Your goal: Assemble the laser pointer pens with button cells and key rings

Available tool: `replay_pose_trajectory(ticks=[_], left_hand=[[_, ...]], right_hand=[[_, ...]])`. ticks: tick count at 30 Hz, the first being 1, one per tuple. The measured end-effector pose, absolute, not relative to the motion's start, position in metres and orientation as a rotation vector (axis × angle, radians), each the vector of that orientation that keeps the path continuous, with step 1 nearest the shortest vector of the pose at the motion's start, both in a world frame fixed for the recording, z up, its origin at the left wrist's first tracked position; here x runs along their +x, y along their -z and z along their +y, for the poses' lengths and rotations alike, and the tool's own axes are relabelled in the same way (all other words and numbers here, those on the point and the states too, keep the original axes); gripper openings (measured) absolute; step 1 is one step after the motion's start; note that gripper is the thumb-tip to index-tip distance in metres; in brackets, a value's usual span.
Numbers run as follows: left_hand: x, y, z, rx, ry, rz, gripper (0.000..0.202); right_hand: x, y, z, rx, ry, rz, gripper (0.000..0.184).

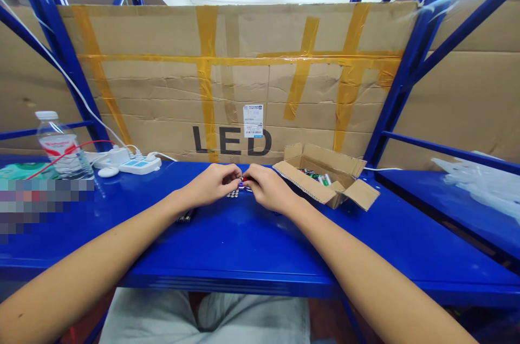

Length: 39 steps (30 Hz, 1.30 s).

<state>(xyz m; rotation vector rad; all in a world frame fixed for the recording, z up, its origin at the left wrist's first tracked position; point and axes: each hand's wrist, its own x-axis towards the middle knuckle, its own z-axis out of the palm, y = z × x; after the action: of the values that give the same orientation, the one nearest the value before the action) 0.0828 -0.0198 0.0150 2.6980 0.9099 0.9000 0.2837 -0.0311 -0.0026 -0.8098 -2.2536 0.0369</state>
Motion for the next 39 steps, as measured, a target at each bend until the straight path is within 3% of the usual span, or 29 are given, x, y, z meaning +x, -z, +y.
replay_pose_trajectory(ticks=[7, 25, 30, 35, 39], left_hand=[[0.083, -0.012, -0.018, 2.738, -0.871, 0.927, 0.008], [0.084, -0.011, -0.02, 2.743, -0.819, 0.915, 0.008], [0.086, -0.014, -0.021, 2.58, -1.001, 0.919, 0.004], [0.087, -0.017, -0.018, 2.285, -1.233, 0.924, 0.006], [0.087, -0.018, -0.011, 2.029, -1.336, 0.857, 0.007]], right_hand=[[0.283, 0.004, -0.03, -0.855, -0.016, -2.279, 0.013], [0.286, -0.004, -0.026, -0.996, -0.416, -2.279, 0.017], [0.292, -0.007, -0.025, -0.949, -0.466, -2.259, 0.019], [0.294, -0.009, -0.024, -1.073, -0.396, -2.108, 0.034], [0.294, -0.012, -0.023, -1.251, -0.241, -2.008, 0.028]])
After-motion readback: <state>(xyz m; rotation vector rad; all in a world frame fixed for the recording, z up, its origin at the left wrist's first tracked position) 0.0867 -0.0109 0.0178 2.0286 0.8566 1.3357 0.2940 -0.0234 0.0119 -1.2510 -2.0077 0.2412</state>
